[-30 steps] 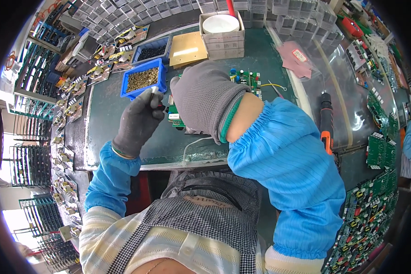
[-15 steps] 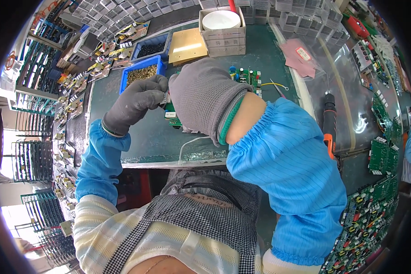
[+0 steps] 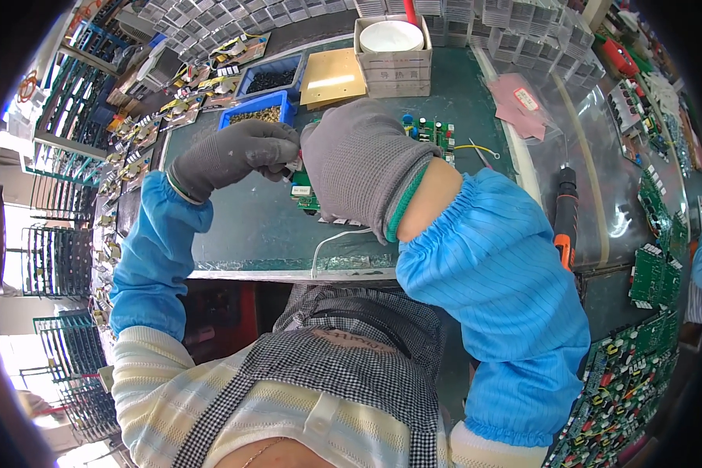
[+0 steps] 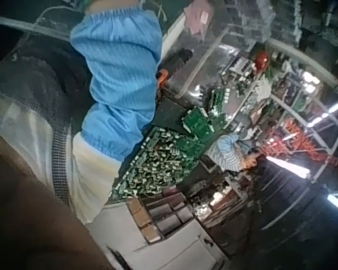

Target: Assemble electronic components and a circuit board into a metal housing using a screwdriver and brush.

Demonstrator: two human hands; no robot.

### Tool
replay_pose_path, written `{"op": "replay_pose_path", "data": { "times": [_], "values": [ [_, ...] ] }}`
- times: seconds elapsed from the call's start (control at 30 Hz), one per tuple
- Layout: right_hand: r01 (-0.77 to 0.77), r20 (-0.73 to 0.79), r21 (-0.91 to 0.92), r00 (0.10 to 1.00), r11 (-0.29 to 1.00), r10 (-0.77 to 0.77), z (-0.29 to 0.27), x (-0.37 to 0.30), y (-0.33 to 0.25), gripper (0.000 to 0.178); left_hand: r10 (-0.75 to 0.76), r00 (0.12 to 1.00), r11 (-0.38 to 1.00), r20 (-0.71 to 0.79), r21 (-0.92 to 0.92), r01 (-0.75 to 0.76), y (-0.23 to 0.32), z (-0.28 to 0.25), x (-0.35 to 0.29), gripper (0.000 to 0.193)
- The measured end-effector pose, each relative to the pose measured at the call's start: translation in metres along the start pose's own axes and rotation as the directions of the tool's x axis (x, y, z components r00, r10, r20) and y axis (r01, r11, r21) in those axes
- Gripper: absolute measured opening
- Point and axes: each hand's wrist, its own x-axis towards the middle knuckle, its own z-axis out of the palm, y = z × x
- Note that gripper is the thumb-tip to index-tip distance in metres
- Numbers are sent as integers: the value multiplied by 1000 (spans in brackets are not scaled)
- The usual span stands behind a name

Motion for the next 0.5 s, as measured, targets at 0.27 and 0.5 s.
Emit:
{"op": "replay_pose_path", "data": {
  "times": [0.27, 0.5],
  "values": [
    [3, 56, 37, 998, 999, -5, -6, -2, 0, 85, 191, 982, 846, -11, 509, -159, 9, 7, 4, 41],
    [-2, 53, 25, 999, 1000, 1, -1, -1, 2, 84, 382, 908, 571, -172, 816, -85, 13, 35, -7, 43]
  ]
}}
